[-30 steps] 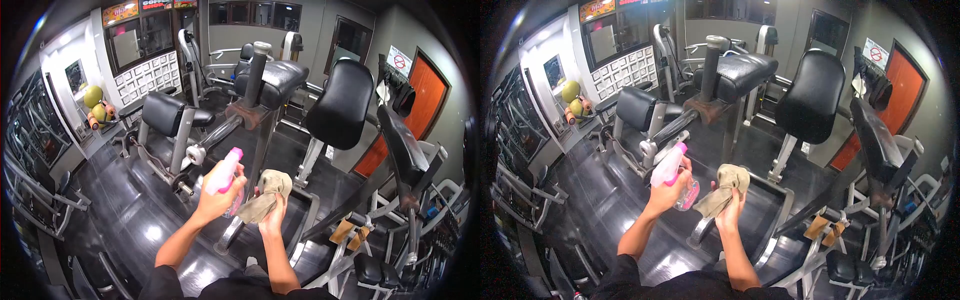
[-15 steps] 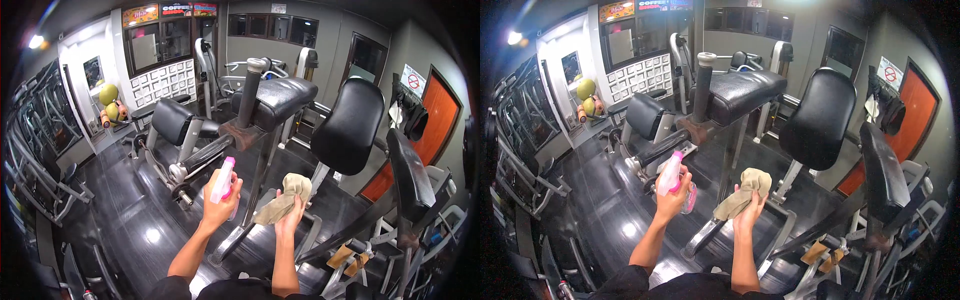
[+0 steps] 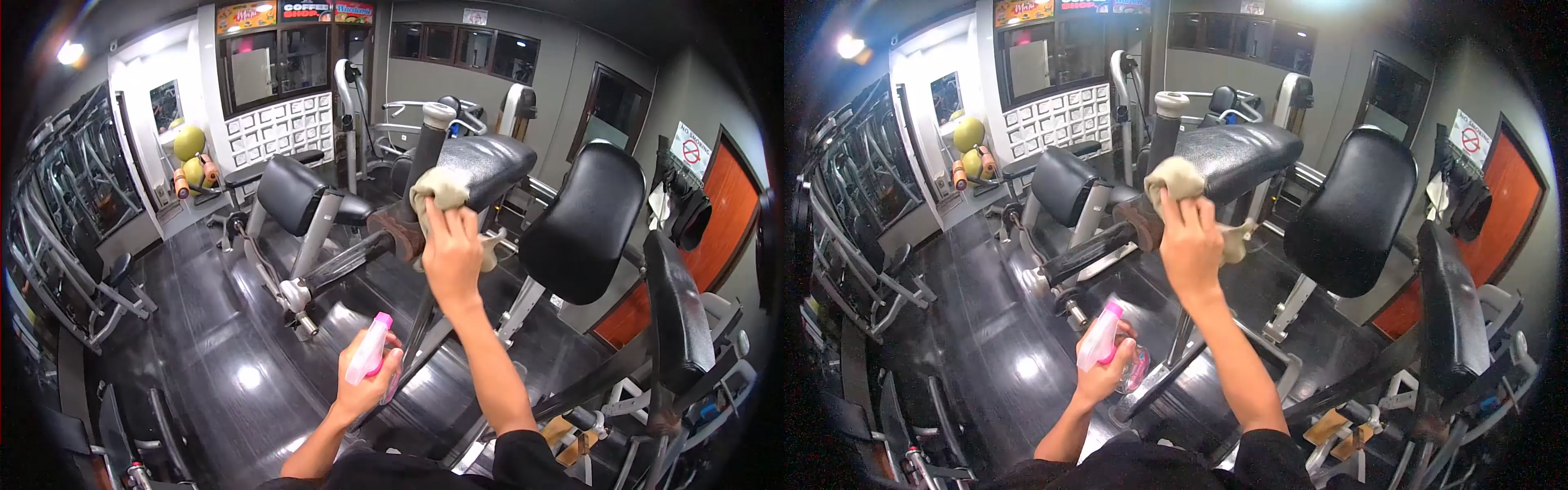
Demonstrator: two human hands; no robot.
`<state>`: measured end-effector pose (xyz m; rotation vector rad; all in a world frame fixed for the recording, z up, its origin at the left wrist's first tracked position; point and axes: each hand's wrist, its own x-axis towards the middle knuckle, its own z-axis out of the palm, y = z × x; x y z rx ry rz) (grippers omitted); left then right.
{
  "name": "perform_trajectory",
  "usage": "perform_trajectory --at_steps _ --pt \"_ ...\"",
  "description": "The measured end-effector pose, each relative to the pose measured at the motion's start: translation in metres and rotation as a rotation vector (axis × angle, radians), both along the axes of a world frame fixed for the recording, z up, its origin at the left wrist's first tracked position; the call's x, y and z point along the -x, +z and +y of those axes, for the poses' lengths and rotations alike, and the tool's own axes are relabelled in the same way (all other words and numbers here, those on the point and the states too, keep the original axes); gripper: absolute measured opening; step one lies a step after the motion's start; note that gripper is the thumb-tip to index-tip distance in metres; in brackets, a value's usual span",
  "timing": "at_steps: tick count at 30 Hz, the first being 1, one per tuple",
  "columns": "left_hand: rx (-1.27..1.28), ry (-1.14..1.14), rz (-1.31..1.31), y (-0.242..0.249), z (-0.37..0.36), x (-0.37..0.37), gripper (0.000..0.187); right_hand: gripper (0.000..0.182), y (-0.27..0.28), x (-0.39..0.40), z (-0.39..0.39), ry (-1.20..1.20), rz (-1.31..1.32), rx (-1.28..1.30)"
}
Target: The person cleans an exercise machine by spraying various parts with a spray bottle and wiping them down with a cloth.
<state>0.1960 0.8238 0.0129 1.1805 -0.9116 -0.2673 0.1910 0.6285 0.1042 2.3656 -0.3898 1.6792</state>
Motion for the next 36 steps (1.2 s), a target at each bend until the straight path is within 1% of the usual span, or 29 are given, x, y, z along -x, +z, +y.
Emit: perform_trajectory --at_steps 1,3,4,6,7,9,10,11,13,14,15,17,18,22,24,25,27,28,29,31,32,33,35,36 --pt "0.007 -0.004 0.006 0.000 -0.003 0.000 0.017 0.040 -0.009 0.001 0.006 -0.024 0.063 -0.055" --pt "0.052 -0.019 0.093 0.000 -0.004 0.000 0.023 0.038 -0.035 0.001 0.004 0.079 0.059 -0.134" --pt "0.055 -0.017 0.096 0.000 -0.004 -0.002 0.023 0.038 -0.033 0.003 0.005 0.082 0.062 -0.131" --pt "0.048 -0.052 0.081 -0.001 -0.001 -0.004 0.024 0.033 -0.025 0.012 0.012 0.132 0.032 -0.285" --pt "0.043 -0.053 0.083 -0.001 0.003 -0.005 0.024 0.033 -0.023 0.017 0.013 0.130 0.033 -0.289" --pt "0.020 -0.071 0.083 0.002 0.008 -0.008 0.019 0.030 -0.011 0.027 0.013 0.262 -0.046 -0.668" --pt "0.021 -0.073 0.081 0.001 0.009 -0.009 0.019 0.030 0.002 0.036 0.016 0.246 -0.018 -0.901" --pt "0.033 -0.063 0.094 0.000 0.012 -0.009 0.021 0.030 -0.012 0.030 0.001 0.403 -0.214 -0.782" --pt "0.040 -0.059 0.113 -0.005 0.015 -0.010 0.023 0.030 -0.012 0.027 0.005 0.462 -0.454 -0.727" --pt "0.038 -0.058 0.100 -0.007 0.017 -0.010 0.023 0.035 -0.008 0.024 0.013 0.454 -0.515 -0.657" --pt "0.037 -0.058 0.086 -0.008 0.018 -0.011 0.023 0.035 -0.004 0.020 0.015 0.449 -0.517 -0.659" --pt "0.042 -0.073 0.116 -0.007 0.019 -0.009 0.022 0.037 0.003 0.012 0.014 0.189 -0.176 -0.253" --pt "0.049 -0.083 0.145 -0.007 0.019 -0.009 0.022 0.041 0.001 0.005 0.010 0.233 -0.047 -0.256" --pt "0.076 -0.103 0.147 -0.011 0.024 -0.014 0.022 0.035 -0.024 0.006 0.015 0.243 0.004 -0.355" --pt "0.072 -0.090 0.188 -0.011 0.030 -0.013 0.021 0.035 -0.044 0.009 0.017 0.344 -0.092 -0.430" --pt "0.070 -0.090 0.192 -0.013 0.031 -0.014 0.021 0.035 -0.047 0.012 0.017 0.343 -0.089 -0.433" --pt "0.041 -0.087 0.163 -0.017 0.035 -0.018 0.020 0.031 -0.052 0.018 0.019 0.320 -0.194 -0.566" --pt "0.040 -0.089 0.158 -0.017 0.037 -0.019 0.020 0.028 -0.050 0.023 0.024 0.294 -0.201 -0.800" --pt "0.048 -0.096 0.193 -0.019 0.038 -0.019 0.020 0.026 -0.060 0.020 0.015 0.400 -0.355 -0.830" --pt "0.050 -0.100 0.231 -0.022 0.042 -0.021 0.020 0.026 -0.057 0.020 0.013 0.458 -0.559 -0.912" --pt "0.044 -0.097 0.230 -0.023 0.043 -0.022 0.020 0.028 -0.052 0.017 0.015 0.458 -0.591 -0.829" --pt "0.039 -0.096 0.228 -0.025 0.045 -0.023 0.020 0.028 -0.045 0.013 0.017 0.455 -0.593 -0.832" --pt "0.022 -0.090 0.228 -0.026 0.046 -0.025 0.020 0.030 -0.034 0.006 0.019 0.240 -0.136 -0.286" --pt "0.011 -0.081 0.226 -0.026 0.046 -0.026 0.020 0.030 -0.034 -0.004 0.019 0.308 -0.088 -0.252"
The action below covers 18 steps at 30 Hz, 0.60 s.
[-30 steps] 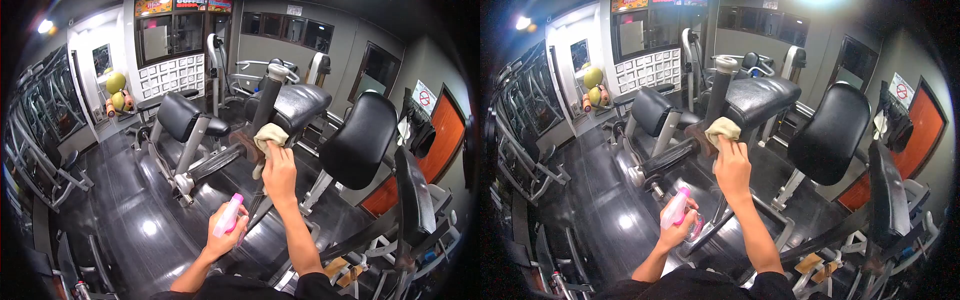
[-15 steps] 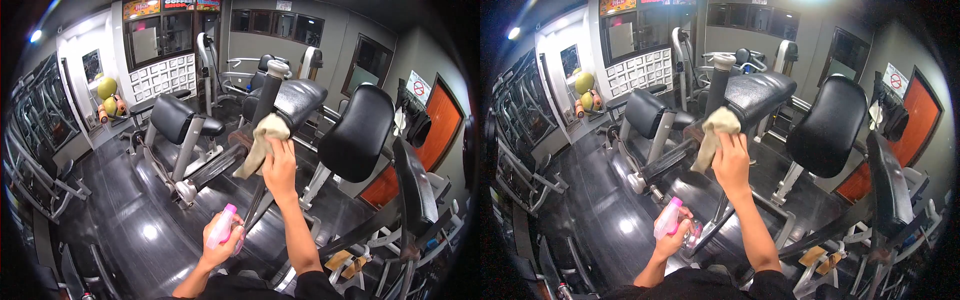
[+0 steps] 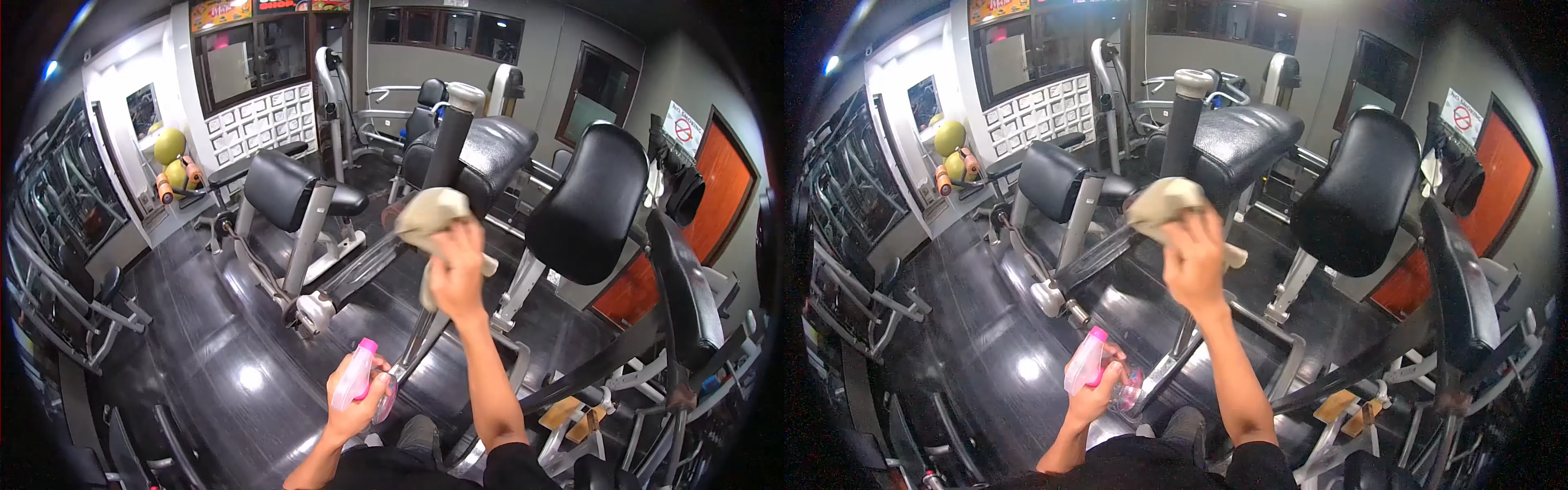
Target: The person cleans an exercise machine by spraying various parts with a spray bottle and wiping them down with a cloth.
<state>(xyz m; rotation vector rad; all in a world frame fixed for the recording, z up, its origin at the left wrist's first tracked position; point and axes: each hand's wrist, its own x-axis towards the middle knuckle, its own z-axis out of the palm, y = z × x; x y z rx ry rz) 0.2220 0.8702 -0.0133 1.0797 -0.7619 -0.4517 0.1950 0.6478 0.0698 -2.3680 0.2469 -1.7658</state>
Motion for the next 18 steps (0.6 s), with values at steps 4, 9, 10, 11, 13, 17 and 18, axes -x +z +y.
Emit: perform_trajectory --at_steps 4,9,10,11,13,17,18 --pt "0.019 -0.009 0.004 -0.001 0.001 -0.004 0.019 0.026 -0.041 -0.018 -0.004 0.058 -0.040 -0.035" --pt "0.011 -0.006 0.020 -0.002 0.004 -0.009 0.020 0.029 -0.092 -0.016 0.018 -0.013 -0.100 -0.225" --pt "0.011 -0.003 0.022 -0.003 0.004 -0.010 0.020 0.029 -0.089 -0.013 0.022 -0.011 -0.098 -0.225" --pt "0.010 0.005 0.011 -0.005 0.005 -0.011 0.020 0.028 -0.085 -0.009 0.027 -0.010 -0.142 -0.284" --pt "0.008 0.016 -0.002 -0.008 0.007 -0.013 0.021 0.026 -0.068 -0.001 0.038 0.029 -0.288 -0.379" --pt "0.014 0.033 0.031 -0.012 0.008 -0.017 0.022 0.033 -0.060 -0.004 0.043 -0.011 -0.375 -0.301" --pt "0.002 0.039 0.022 -0.012 0.008 -0.017 0.022 0.036 -0.045 -0.006 0.045 -0.055 -0.212 -0.179"
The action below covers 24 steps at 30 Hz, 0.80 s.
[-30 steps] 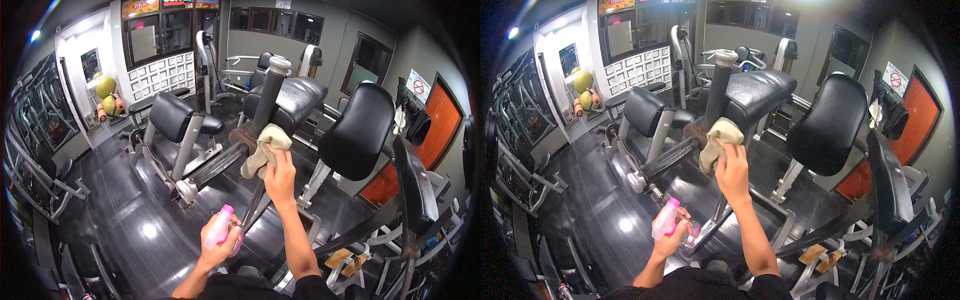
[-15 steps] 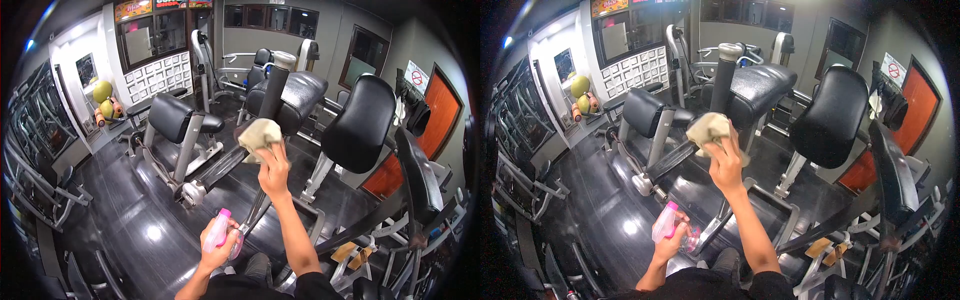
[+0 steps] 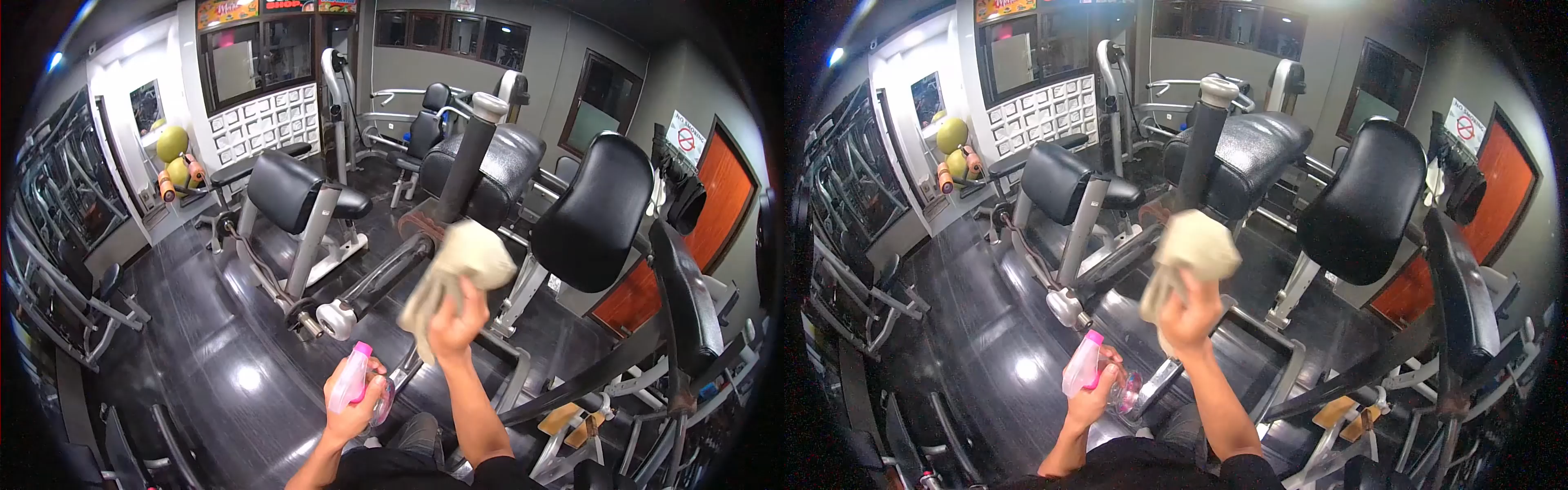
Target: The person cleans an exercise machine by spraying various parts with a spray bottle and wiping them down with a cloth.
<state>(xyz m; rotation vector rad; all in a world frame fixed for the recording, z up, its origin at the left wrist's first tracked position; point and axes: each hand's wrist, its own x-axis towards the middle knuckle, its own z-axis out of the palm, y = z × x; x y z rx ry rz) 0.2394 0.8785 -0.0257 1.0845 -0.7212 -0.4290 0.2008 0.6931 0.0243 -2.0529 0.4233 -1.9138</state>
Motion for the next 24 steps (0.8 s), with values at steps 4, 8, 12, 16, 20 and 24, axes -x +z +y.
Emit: perform_trajectory --at_steps 4,8,12,16,20,24 --pt "-0.023 0.019 -0.063 0.001 0.001 -0.001 0.023 0.039 0.028 -0.023 0.006 -0.118 0.308 0.202" --pt "0.014 0.013 0.029 0.003 0.006 -0.002 0.022 0.037 -0.003 -0.022 0.006 -0.198 0.302 0.137" --pt "-0.016 0.051 0.015 0.002 0.008 -0.005 0.021 0.041 -0.039 -0.018 0.008 -0.101 0.234 0.059" --pt "-0.020 0.059 -0.017 0.001 0.007 -0.005 0.020 0.035 -0.053 -0.007 0.028 0.125 0.009 -0.326" --pt "0.055 0.074 0.007 -0.004 0.011 -0.002 0.019 0.026 -0.038 -0.004 0.030 0.298 -0.150 -0.281" --pt "0.163 0.083 0.077 0.000 0.016 0.003 0.021 0.029 0.041 -0.024 0.033 0.317 0.137 0.288"
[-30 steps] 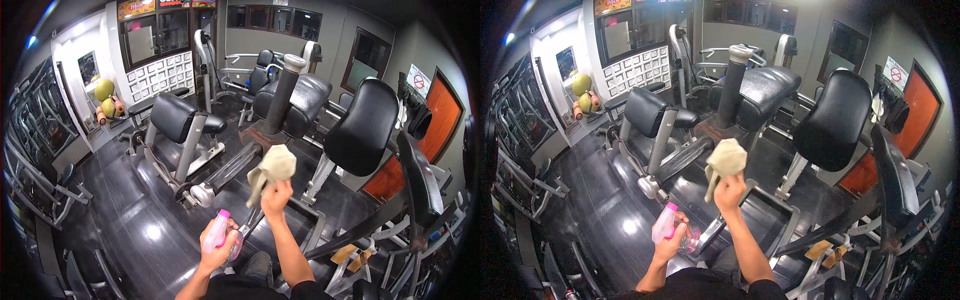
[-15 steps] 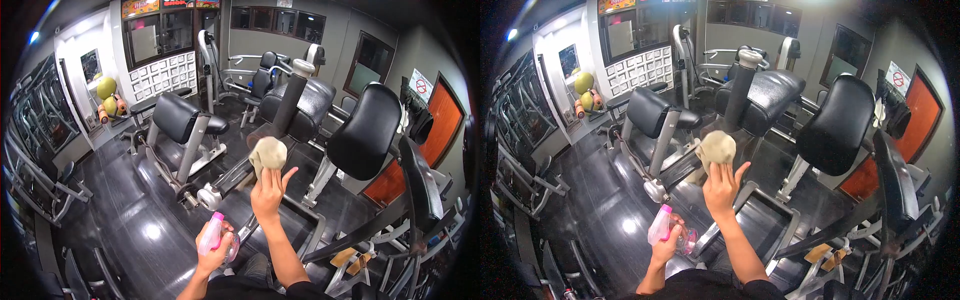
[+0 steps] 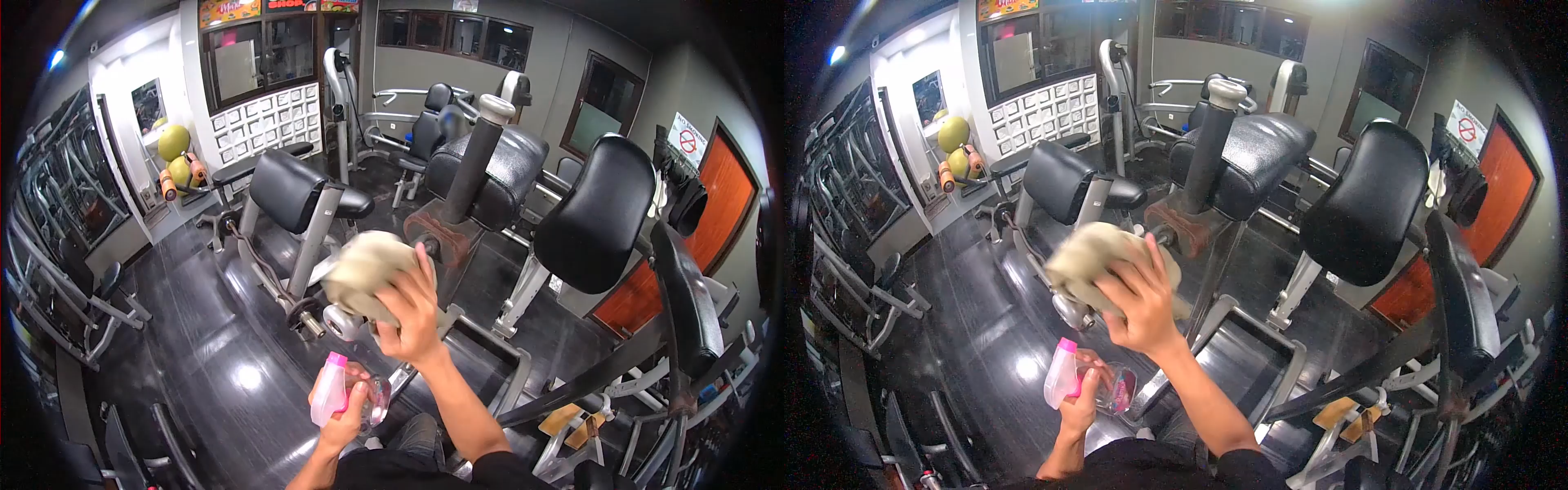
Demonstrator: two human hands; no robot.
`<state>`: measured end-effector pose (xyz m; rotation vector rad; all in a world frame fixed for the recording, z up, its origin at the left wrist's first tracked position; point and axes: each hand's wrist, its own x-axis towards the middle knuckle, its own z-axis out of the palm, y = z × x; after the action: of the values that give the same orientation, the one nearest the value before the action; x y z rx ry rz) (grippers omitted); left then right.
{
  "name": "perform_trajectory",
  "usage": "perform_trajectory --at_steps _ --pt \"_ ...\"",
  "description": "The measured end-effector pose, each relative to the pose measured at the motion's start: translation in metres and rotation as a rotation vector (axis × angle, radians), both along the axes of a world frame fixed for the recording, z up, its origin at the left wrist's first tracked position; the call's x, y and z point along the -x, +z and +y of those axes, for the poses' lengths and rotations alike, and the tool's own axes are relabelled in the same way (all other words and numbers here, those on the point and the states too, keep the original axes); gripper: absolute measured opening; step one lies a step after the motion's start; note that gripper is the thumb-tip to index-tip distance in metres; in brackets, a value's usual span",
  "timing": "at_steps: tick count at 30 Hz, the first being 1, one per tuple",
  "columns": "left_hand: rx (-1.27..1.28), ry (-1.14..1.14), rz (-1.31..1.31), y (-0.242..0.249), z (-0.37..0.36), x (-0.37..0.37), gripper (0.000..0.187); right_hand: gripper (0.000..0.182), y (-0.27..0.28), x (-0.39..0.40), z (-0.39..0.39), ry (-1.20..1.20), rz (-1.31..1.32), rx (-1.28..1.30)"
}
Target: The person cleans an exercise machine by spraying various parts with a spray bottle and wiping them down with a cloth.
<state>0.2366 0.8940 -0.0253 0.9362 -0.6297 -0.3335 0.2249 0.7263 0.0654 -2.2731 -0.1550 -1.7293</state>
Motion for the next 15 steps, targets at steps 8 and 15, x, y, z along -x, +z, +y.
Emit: perform_trajectory --at_steps 8,15 --pt "-0.082 0.013 -0.124 -0.003 0.007 0.000 0.021 0.019 0.041 -0.013 -0.013 0.007 0.375 -0.076" --pt "-0.086 0.038 -0.105 -0.005 0.010 0.005 0.020 0.033 -0.024 -0.030 -0.009 0.031 -0.191 -0.054"
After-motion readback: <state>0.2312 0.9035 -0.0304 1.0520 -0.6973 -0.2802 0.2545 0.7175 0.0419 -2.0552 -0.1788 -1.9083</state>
